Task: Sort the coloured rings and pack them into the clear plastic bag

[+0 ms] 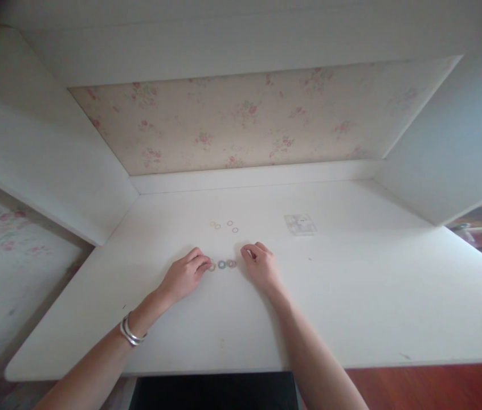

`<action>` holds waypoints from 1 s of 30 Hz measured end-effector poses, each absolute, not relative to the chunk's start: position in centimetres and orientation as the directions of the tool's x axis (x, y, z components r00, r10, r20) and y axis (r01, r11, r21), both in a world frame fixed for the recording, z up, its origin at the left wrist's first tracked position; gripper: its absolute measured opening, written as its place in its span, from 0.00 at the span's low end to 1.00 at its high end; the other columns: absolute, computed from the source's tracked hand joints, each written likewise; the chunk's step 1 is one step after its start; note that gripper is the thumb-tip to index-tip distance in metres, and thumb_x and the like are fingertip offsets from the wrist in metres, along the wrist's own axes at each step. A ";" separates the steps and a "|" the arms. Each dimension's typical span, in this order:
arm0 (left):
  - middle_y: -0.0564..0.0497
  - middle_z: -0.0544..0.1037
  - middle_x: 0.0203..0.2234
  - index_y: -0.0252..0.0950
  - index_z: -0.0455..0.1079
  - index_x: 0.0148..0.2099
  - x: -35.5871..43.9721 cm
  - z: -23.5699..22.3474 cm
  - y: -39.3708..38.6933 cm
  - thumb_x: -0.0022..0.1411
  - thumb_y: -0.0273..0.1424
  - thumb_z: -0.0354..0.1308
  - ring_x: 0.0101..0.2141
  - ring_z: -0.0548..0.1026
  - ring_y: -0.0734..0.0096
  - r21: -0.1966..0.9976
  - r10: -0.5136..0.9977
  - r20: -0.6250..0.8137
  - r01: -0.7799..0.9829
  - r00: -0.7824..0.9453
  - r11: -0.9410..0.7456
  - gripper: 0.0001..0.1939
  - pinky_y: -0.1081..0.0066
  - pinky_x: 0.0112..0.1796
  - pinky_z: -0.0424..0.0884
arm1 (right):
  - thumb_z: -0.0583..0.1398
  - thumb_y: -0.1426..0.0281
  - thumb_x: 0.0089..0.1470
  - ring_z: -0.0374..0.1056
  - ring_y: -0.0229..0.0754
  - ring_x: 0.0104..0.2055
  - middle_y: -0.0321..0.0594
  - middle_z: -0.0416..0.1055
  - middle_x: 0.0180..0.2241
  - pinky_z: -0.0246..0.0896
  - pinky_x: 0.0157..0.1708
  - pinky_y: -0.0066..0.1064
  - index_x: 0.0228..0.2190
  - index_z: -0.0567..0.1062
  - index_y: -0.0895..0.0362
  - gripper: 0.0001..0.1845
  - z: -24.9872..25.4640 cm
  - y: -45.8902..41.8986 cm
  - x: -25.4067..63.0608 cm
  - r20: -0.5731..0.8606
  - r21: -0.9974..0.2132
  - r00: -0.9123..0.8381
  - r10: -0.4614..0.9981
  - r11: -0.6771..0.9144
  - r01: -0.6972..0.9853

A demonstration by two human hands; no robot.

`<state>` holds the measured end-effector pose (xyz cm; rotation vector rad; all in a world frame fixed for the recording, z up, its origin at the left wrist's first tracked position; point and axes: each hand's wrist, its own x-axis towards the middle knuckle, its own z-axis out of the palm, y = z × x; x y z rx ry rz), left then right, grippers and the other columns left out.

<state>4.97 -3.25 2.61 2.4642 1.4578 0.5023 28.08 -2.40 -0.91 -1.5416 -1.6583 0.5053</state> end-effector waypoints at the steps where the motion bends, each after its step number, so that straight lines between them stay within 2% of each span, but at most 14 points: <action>1: 0.52 0.71 0.35 0.41 0.71 0.40 5.0 2.5 -3.5 0.67 0.33 0.45 0.34 0.72 0.75 0.350 0.876 0.170 0.804 0.451 -0.481 0.12 0.75 0.35 0.66 | 0.53 0.63 0.55 0.60 0.35 0.25 0.34 0.64 0.24 0.53 0.28 0.26 0.31 0.77 0.54 0.14 -0.9 -2.4 28.1 0.285 -0.746 0.063 0.956 0.180 0.641; 8: 0.53 0.71 0.35 0.42 0.71 0.41 5.2 2.2 -3.7 0.67 0.35 0.44 0.34 0.73 0.74 0.253 0.872 0.116 0.835 0.476 -0.489 0.13 0.74 0.32 0.66 | 0.53 0.63 0.55 0.59 0.34 0.24 0.34 0.64 0.24 0.52 0.27 0.26 0.31 0.77 0.54 0.15 -1.0 -2.4 28.0 0.290 -0.744 0.062 0.955 0.184 0.643; 15: 0.52 0.71 0.36 0.43 0.72 0.42 5.2 2.5 -3.7 0.65 0.37 0.48 0.35 0.73 0.71 0.268 0.883 0.054 0.845 0.466 -0.463 0.12 0.73 0.32 0.66 | 0.52 0.62 0.55 0.60 0.35 0.25 0.35 0.66 0.25 0.53 0.28 0.27 0.32 0.77 0.54 0.15 -1.1 -2.4 28.0 0.276 -0.747 0.062 0.959 0.174 0.642; 19: 0.51 0.71 0.35 0.44 0.72 0.43 5.4 2.6 -3.6 0.66 0.36 0.46 0.35 0.72 0.71 0.276 0.888 0.025 0.851 0.459 -0.447 0.14 0.73 0.33 0.66 | 0.52 0.62 0.55 0.61 0.35 0.25 0.36 0.66 0.25 0.54 0.28 0.27 0.32 0.77 0.54 0.16 -0.9 -2.5 27.9 0.262 -0.745 0.059 0.963 0.163 0.647; 30: 0.51 0.70 0.35 0.44 0.72 0.44 5.4 2.2 -3.6 0.67 0.36 0.43 0.32 0.71 0.72 0.250 0.877 0.059 0.843 0.478 -0.476 0.15 0.73 0.31 0.65 | 0.52 0.63 0.55 0.61 0.34 0.25 0.35 0.66 0.26 0.53 0.28 0.26 0.32 0.77 0.54 0.15 -0.6 -2.6 28.0 0.253 -0.740 0.035 0.967 0.170 0.650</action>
